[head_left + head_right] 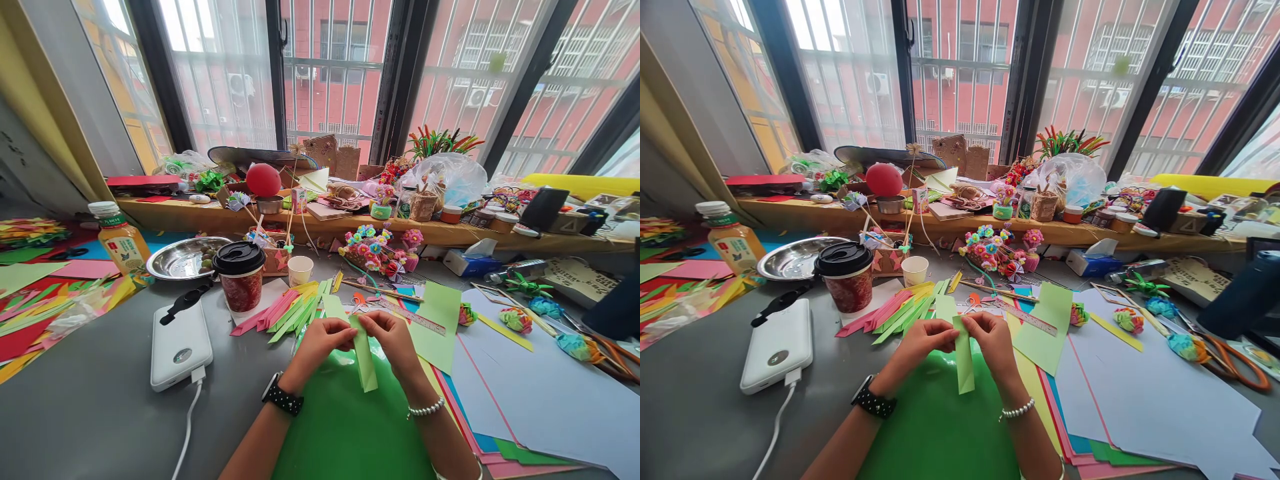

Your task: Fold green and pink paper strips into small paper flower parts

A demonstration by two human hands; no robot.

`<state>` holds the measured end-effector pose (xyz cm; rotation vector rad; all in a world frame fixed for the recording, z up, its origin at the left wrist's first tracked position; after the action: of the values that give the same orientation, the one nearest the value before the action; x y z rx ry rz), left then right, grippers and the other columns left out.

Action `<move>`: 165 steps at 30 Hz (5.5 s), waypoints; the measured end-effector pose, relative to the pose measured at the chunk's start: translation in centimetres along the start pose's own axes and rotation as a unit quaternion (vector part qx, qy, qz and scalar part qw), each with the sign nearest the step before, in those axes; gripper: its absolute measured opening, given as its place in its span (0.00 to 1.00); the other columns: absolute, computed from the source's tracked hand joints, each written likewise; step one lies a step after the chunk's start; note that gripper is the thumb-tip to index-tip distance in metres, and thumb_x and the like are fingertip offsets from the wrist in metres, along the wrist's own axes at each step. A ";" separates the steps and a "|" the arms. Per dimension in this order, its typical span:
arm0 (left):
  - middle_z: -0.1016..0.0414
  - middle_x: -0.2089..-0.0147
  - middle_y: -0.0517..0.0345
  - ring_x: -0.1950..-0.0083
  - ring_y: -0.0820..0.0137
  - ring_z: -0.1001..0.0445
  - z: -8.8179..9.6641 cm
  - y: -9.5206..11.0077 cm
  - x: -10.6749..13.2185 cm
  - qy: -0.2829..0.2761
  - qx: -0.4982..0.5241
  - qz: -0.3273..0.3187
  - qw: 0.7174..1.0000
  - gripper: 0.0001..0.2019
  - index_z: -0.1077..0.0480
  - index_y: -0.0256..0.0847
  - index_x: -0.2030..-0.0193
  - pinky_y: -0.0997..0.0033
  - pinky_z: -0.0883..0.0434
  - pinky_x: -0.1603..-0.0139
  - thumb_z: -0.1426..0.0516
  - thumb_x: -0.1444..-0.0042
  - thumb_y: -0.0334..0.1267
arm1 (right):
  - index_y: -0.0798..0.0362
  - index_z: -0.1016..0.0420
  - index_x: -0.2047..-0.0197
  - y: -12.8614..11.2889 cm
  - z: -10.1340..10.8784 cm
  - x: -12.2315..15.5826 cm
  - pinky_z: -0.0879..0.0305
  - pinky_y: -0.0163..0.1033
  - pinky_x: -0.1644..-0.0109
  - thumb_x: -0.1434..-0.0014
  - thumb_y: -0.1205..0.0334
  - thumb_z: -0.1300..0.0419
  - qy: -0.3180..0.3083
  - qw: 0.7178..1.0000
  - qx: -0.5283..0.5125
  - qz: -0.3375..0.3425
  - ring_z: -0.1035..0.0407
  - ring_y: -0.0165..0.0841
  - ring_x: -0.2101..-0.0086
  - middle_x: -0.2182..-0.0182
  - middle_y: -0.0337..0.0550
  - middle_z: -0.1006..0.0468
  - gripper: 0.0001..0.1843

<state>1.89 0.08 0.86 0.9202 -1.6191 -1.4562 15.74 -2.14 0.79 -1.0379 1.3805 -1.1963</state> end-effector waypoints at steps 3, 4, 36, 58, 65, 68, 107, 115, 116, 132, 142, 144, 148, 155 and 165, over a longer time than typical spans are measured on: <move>0.27 0.79 0.56 0.75 0.72 0.29 0.1 0.0 -0.1 0.005 0.004 0.006 1.000 0.14 0.27 0.34 0.76 0.74 0.32 0.71 0.38 0.63 0.45 | 0.55 0.25 0.73 0.0 0.0 0.0 0.35 0.37 0.66 0.57 0.52 0.38 0.001 1.000 0.002 0.007 0.31 0.34 0.71 0.75 0.42 0.23 0.14; 0.27 0.79 0.57 0.76 0.72 0.29 0.1 -0.1 -0.1 0.001 0.003 0.008 1.000 0.14 0.27 0.34 0.76 0.75 0.32 0.72 0.38 0.63 0.45 | 0.55 0.25 0.73 0.0 0.0 0.0 0.35 0.37 0.65 0.56 0.52 0.38 0.003 1.000 0.002 0.010 0.31 0.34 0.71 0.75 0.42 0.23 0.13; 0.29 0.78 0.59 0.75 0.73 0.32 0.5 0.8 0.1 0.108 -0.077 -0.091 0.987 0.11 0.28 0.35 0.75 0.76 0.35 0.73 0.40 0.62 0.43 | 0.56 0.27 0.76 0.3 -0.1 -0.2 0.41 0.33 0.74 0.54 0.52 0.41 -0.074 0.985 0.154 0.006 0.34 0.31 0.76 0.80 0.40 0.26 0.14; 0.26 0.76 0.58 0.74 0.71 0.31 2.0 1.5 0.5 0.231 -0.089 -0.119 0.962 0.12 0.26 0.37 0.75 0.75 0.35 0.72 0.41 0.60 0.46 | 0.56 0.24 0.72 0.5 0.2 -0.3 0.37 0.35 0.71 0.55 0.52 0.40 -0.073 0.991 0.111 -0.019 0.31 0.34 0.73 0.75 0.43 0.23 0.14; 0.26 0.72 0.58 0.70 0.70 0.30 3.4 1.3 0.5 0.307 -0.046 -0.135 0.941 0.14 0.26 0.36 0.71 0.75 0.34 0.69 0.40 0.61 0.45 | 0.57 0.24 0.72 0.7 0.4 -0.5 0.33 0.38 0.68 0.56 0.51 0.40 -0.049 0.995 0.092 -0.008 0.30 0.34 0.74 0.77 0.44 0.23 0.16; 0.26 0.72 0.59 0.70 0.71 0.31 3.6 1.0 0.5 0.319 -0.035 -0.143 0.936 0.15 0.27 0.36 0.70 0.76 0.35 0.69 0.40 0.61 0.46 | 0.57 0.25 0.72 0.7 0.5 -0.5 0.33 0.40 0.66 0.55 0.51 0.40 -0.035 0.995 0.092 -0.010 0.29 0.35 0.73 0.77 0.45 0.23 0.16; 0.24 0.68 0.58 0.65 0.67 0.29 3.1 2.1 0.9 0.229 -0.546 -0.338 0.732 0.07 0.27 0.44 0.68 0.57 0.40 0.51 0.47 0.48 0.35 | 0.52 0.26 0.67 -0.1 0.5 -0.1 0.37 0.39 0.64 0.44 0.63 0.49 0.047 0.878 0.410 0.241 0.31 0.36 0.68 0.71 0.44 0.24 0.10; 0.25 0.64 0.56 0.61 0.66 0.30 2.2 1.9 0.8 0.188 -0.520 -0.362 0.750 0.08 0.28 0.44 0.62 0.62 0.36 0.55 0.47 0.48 0.36 | 0.50 0.26 0.67 -0.3 -0.4 0.2 0.36 0.38 0.64 0.44 0.65 0.49 -0.002 0.872 0.408 0.271 0.31 0.35 0.68 0.71 0.43 0.24 0.10; 0.25 0.66 0.56 0.63 0.67 0.30 1.8 1.8 0.8 0.156 -0.526 -0.365 0.752 0.08 0.28 0.44 0.62 0.63 0.36 0.56 0.47 0.48 0.36 | 0.50 0.26 0.67 -0.4 -0.6 0.3 0.36 0.38 0.64 0.44 0.65 0.49 -0.008 0.871 0.407 0.275 0.31 0.35 0.68 0.71 0.43 0.24 0.10; 0.26 0.70 0.56 0.67 0.68 0.30 1.9 1.4 0.7 0.186 -0.554 -0.324 0.744 0.08 0.27 0.42 0.69 0.68 0.36 0.64 0.48 0.47 0.36 | 0.54 0.27 0.65 -0.4 1.2 -0.1 0.36 0.42 0.61 0.44 0.64 0.50 0.106 0.888 0.390 0.221 0.31 0.37 0.66 0.68 0.46 0.24 0.11; 0.25 0.72 0.59 0.68 0.70 0.30 0.9 1.5 0.8 0.133 -0.545 -0.374 0.738 0.07 0.28 0.40 0.69 0.68 0.35 0.62 0.48 0.47 0.33 | 0.52 0.27 0.66 -0.2 -0.4 0.2 0.36 0.39 0.63 0.45 0.63 0.47 -0.002 0.866 0.393 0.309 0.32 0.35 0.67 0.71 0.43 0.25 0.07; 0.25 0.71 0.59 0.68 0.70 0.30 0.8 1.4 0.8 0.137 -0.544 -0.375 0.738 0.07 0.28 0.41 0.69 0.68 0.35 0.61 0.48 0.47 0.33 | 0.52 0.27 0.68 -0.1 -0.4 0.2 0.36 0.38 0.65 0.44 0.64 0.47 0.001 0.861 0.404 0.308 0.32 0.34 0.69 0.72 0.42 0.25 0.08; 0.25 0.71 0.60 0.68 0.70 0.30 1.5 1.5 0.7 0.175 -0.553 -0.364 0.729 0.06 0.29 0.42 0.68 0.67 0.35 0.61 0.47 0.47 0.33 | 0.52 0.27 0.68 -0.2 0.2 0.1 0.36 0.38 0.65 0.45 0.65 0.47 0.034 0.856 0.423 0.297 0.32 0.35 0.69 0.72 0.42 0.24 0.08; 0.25 0.69 0.56 0.66 0.67 0.29 3.3 1.8 0.8 0.279 -0.549 -0.339 0.711 0.07 0.29 0.40 0.67 0.67 0.33 0.64 0.48 0.47 0.33 | 0.54 0.27 0.69 -0.3 0.9 -0.2 0.36 0.38 0.64 0.45 0.66 0.47 0.060 0.859 0.421 0.286 0.32 0.35 0.68 0.72 0.43 0.25 0.08; 0.27 0.72 0.59 0.68 0.71 0.30 1.0 1.3 0.7 0.131 -0.541 -0.373 0.742 0.06 0.29 0.40 0.69 0.67 0.34 0.58 0.47 0.47 0.33 | 0.51 0.26 0.67 -0.3 -0.2 0.2 0.36 0.37 0.64 0.45 0.65 0.46 -0.007 0.859 0.407 0.311 0.32 0.33 0.68 0.71 0.41 0.24 0.07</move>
<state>0.63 0.01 2.15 0.9680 0.0580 -2.2315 15.51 -2.36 1.05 0.0178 0.9110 -1.0870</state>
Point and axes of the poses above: each hand's wrist, its own x-axis away from the middle knuckle, its own z-axis out of the back of the hand, y = z × x, the point moved 2 cm from there along -x, towards the middle knuckle
